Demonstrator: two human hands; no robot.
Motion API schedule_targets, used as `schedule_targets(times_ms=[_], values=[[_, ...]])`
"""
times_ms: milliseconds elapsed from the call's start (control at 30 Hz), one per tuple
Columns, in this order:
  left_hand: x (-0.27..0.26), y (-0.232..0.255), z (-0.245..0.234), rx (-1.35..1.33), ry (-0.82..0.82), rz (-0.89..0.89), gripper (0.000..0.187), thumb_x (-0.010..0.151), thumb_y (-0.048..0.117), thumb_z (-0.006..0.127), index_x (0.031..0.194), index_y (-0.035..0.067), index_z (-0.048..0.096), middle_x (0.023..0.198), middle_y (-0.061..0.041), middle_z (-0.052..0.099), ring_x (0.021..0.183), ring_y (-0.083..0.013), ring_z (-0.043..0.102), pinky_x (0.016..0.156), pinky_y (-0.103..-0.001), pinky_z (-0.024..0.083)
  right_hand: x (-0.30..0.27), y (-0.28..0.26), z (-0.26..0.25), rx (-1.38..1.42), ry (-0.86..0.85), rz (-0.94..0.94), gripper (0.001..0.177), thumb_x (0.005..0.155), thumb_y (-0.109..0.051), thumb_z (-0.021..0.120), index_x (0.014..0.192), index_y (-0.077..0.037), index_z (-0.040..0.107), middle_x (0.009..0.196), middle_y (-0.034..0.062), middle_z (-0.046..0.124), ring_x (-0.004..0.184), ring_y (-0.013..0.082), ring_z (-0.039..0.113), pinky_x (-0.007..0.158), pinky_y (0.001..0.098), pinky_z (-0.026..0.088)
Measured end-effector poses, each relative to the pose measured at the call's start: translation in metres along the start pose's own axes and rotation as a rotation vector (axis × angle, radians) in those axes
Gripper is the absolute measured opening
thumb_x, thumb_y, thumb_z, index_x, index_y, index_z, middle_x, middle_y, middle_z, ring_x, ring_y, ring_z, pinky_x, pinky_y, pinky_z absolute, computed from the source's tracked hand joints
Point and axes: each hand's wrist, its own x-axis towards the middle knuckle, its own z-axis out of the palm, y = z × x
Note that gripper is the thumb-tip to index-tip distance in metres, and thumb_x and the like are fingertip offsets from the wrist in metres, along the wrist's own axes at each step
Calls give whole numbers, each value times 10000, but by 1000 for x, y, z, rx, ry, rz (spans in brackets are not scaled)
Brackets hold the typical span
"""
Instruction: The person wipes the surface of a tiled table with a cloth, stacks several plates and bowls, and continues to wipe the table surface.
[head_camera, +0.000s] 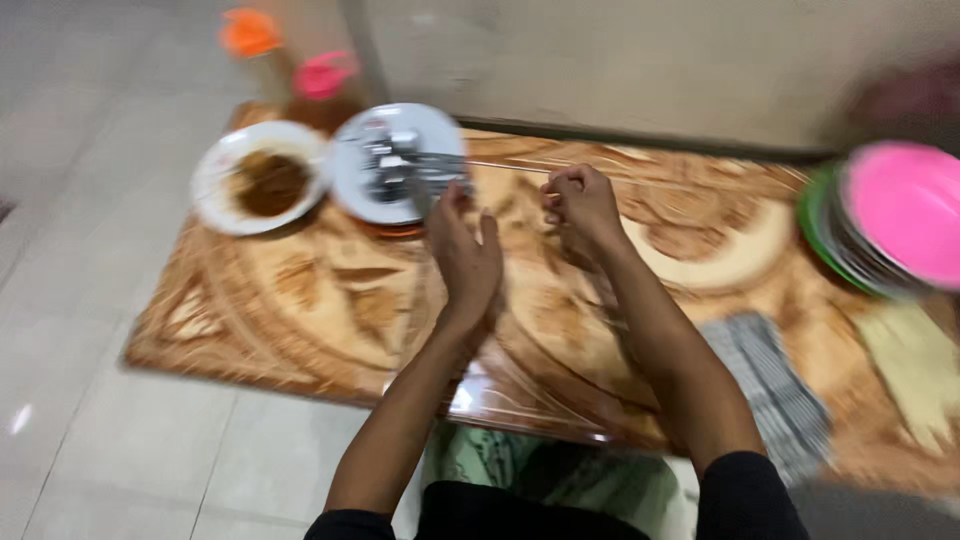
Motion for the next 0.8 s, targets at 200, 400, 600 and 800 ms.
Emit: schedule_targets(times_ms=[200, 400, 600, 800], values=[[-75, 143, 119, -486, -582, -25, 301, 991, 137, 597, 1268, 26, 634, 1194, -154, 666, 1119, -261, 666, 983, -367, 528, -95, -2, -191, -325, 291, -296, 173, 996, -165, 649, 1079, -14, 635, 920, 67, 726, 767, 121, 724, 596, 269, 591], [-127, 221, 247, -485, -820, -57, 294, 1008, 211, 584, 1241, 46, 652, 1134, -123, 681, 1061, -244, 688, 930, -370, 544, -167, -15, -359, -485, 617, -266, 138, 1018, -156, 642, 1045, -24, 671, 878, 69, 720, 739, 138, 696, 624, 276, 554], [-114, 243, 347, -161, -691, -24, 559, 964, 328, 650, 1370, -25, 498, 1275, -242, 537, 1222, -414, 508, 1013, -530, 405, -150, -25, -471, -810, 896, -275, 238, 949, -232, 712, 951, 6, 713, 858, 129, 748, 796, 226, 726, 746, 390, 577], [-96, 245, 408, -9, -833, -254, 662, 924, 410, 677, 1400, -3, 474, 1372, -224, 511, 1317, -418, 483, 1088, -530, 405, -119, -54, -500, -434, 847, 120, 330, 946, -284, 718, 851, 30, 681, 730, 120, 674, 626, 205, 653, 586, 373, 547]])
